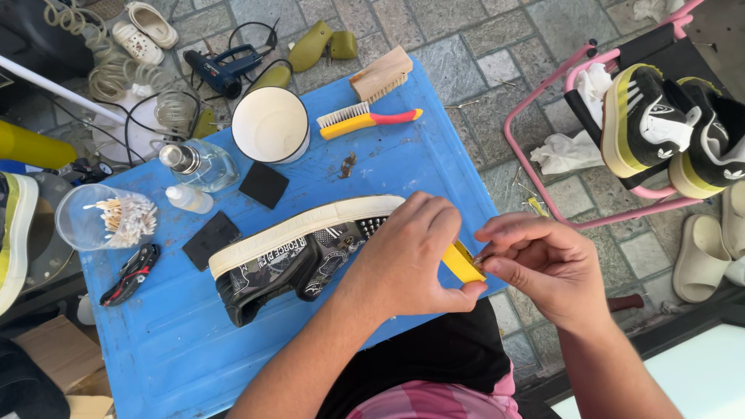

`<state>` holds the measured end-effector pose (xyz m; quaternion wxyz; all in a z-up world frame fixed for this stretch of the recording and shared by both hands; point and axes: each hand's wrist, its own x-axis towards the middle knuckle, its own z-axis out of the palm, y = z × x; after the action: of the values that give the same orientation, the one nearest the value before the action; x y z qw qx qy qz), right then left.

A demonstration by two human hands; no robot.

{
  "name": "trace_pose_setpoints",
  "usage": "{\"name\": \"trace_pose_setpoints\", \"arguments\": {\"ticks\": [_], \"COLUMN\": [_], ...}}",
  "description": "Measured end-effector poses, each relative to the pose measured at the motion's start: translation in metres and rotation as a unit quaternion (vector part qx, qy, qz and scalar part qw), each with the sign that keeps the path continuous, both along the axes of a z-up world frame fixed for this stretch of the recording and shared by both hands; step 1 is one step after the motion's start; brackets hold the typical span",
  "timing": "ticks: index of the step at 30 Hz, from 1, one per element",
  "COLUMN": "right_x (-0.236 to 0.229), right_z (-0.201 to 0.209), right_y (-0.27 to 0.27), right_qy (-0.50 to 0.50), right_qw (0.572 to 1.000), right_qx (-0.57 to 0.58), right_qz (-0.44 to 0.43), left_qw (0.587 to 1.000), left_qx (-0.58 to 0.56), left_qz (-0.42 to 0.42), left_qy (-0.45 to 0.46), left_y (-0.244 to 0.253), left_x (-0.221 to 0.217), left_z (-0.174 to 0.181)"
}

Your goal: The person applies yellow masking tape along the sole edge of a black sneaker with white stripes. They then place the shoe on a rack and repeat the taping process on a second black sneaker with a studded design, carefully aligning the tape along the sole perimeter.

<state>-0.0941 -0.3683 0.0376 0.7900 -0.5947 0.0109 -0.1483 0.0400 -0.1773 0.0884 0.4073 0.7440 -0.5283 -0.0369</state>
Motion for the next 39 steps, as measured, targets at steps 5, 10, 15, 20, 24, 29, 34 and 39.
{"name": "trace_pose_setpoints", "arguments": {"ticks": [5,10,15,20,24,29,34,39], "right_x": [0.004,0.004,0.004,0.004,0.003,0.002,0.001,0.001], "right_z": [0.01,0.009,0.012,0.014,0.014,0.014,0.013,0.012], "right_y": [0.006,0.014,0.02,0.023,0.022,0.021,0.018,0.016], "right_qy": [0.009,0.014,0.012,0.013,0.009,0.018,0.026,0.038], "right_qw": [0.999,0.997,0.995,0.99,0.988,0.987,0.988,0.988], "right_qx": [-0.032,-0.069,-0.079,-0.125,-0.139,-0.151,-0.147,-0.149], "right_qz": [0.0,-0.029,-0.054,-0.066,-0.06,-0.054,-0.042,-0.028], "left_qw": [1.0,1.0,0.999,0.999,0.999,0.999,0.999,0.999], "left_qx": [-0.011,-0.001,0.019,0.013,0.017,0.028,0.035,0.038], "left_qz": [-0.006,0.003,0.003,0.007,0.009,0.015,0.009,0.002], "left_qy": [0.015,0.014,0.027,0.031,0.031,0.026,0.016,0.011], "left_y": [-0.001,-0.001,-0.002,-0.001,-0.002,-0.002,-0.003,-0.004], "left_x": [-0.005,-0.007,-0.008,-0.008,-0.008,-0.009,-0.008,-0.008], "left_z": [0.0,-0.004,-0.006,-0.009,-0.01,-0.011,-0.012,-0.013]}}
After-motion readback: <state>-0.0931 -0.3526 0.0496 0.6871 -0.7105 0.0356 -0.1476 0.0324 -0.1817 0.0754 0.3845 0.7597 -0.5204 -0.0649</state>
